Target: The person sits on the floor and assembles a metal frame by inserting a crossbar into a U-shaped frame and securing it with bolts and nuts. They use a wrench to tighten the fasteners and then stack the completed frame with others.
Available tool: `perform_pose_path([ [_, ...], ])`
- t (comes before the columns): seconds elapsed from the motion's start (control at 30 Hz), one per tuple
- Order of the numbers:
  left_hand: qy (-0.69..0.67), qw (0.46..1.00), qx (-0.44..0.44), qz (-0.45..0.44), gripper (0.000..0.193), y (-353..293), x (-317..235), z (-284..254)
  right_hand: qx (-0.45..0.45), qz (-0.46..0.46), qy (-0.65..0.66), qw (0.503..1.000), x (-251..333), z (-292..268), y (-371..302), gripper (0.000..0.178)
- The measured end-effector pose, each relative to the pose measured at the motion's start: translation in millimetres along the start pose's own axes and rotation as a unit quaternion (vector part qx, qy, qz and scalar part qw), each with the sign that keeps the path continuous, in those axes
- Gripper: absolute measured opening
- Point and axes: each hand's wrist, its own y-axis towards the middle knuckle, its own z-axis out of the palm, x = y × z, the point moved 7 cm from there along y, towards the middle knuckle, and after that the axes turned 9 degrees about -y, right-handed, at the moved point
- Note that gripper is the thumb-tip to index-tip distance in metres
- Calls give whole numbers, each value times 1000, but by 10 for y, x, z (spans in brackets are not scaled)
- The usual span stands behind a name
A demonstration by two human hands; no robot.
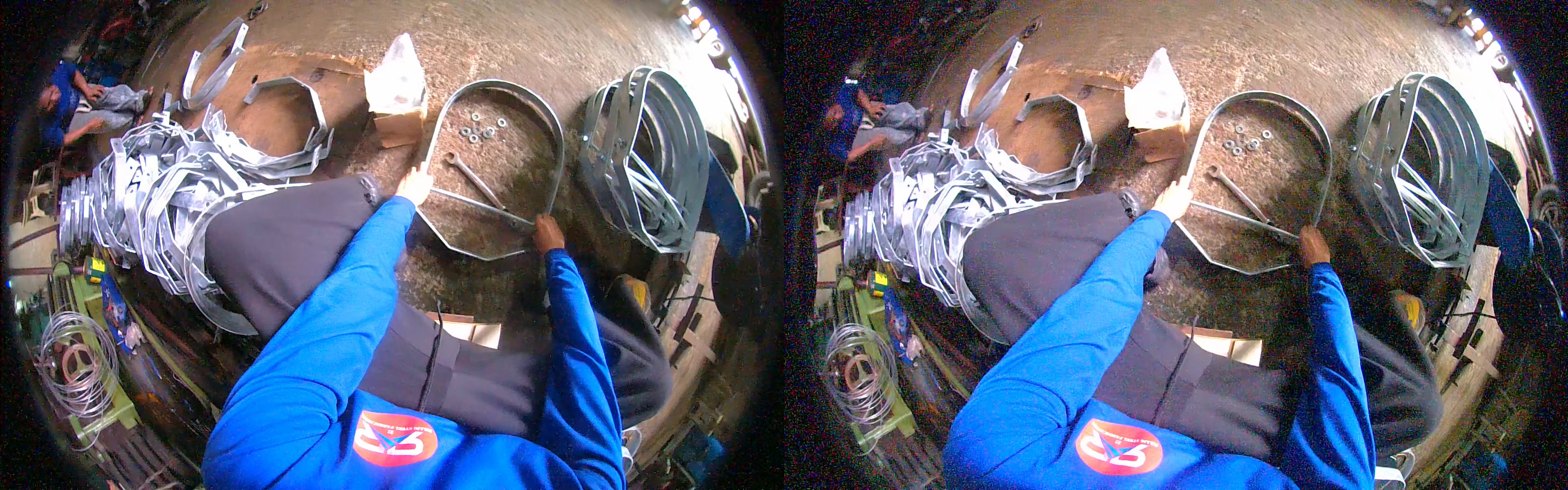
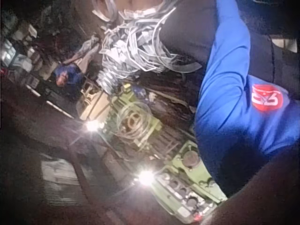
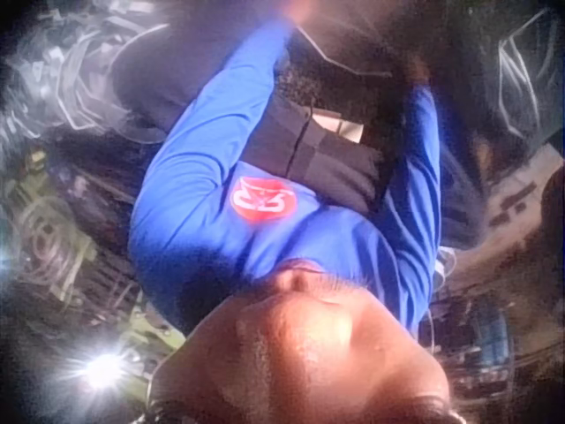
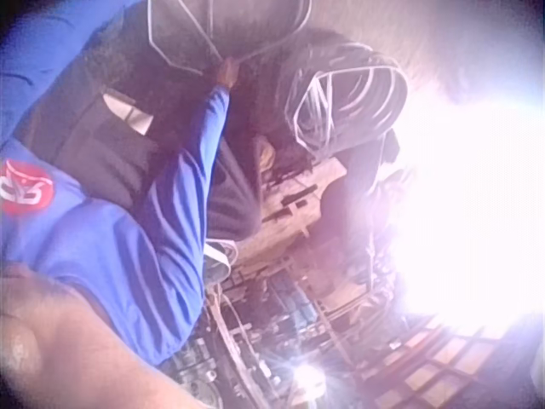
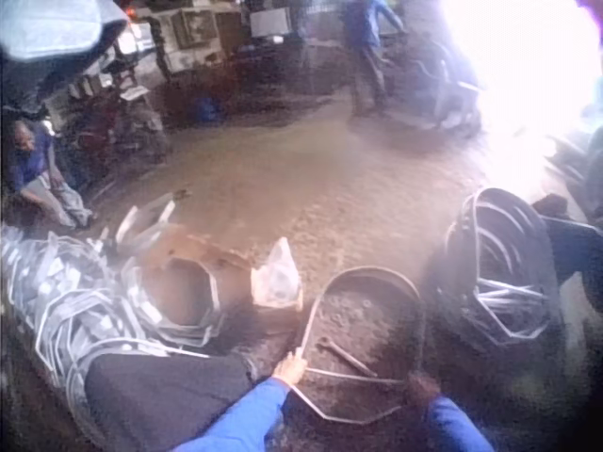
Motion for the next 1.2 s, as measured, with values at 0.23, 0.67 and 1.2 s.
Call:
perform_pose_path([
  [0.23,-70,997,15,-10,22,-67,18,-74,6,24,-42,999,148,-309,40,18],
  [0.67,-83,995,16,43,14,141,-40,-40,36,145,86,985,-66,36,-197,18],
  [1.2,-203,978,13,-37,15,97,368,-145,-59,129,142,980,106,-219,-135,19],
])
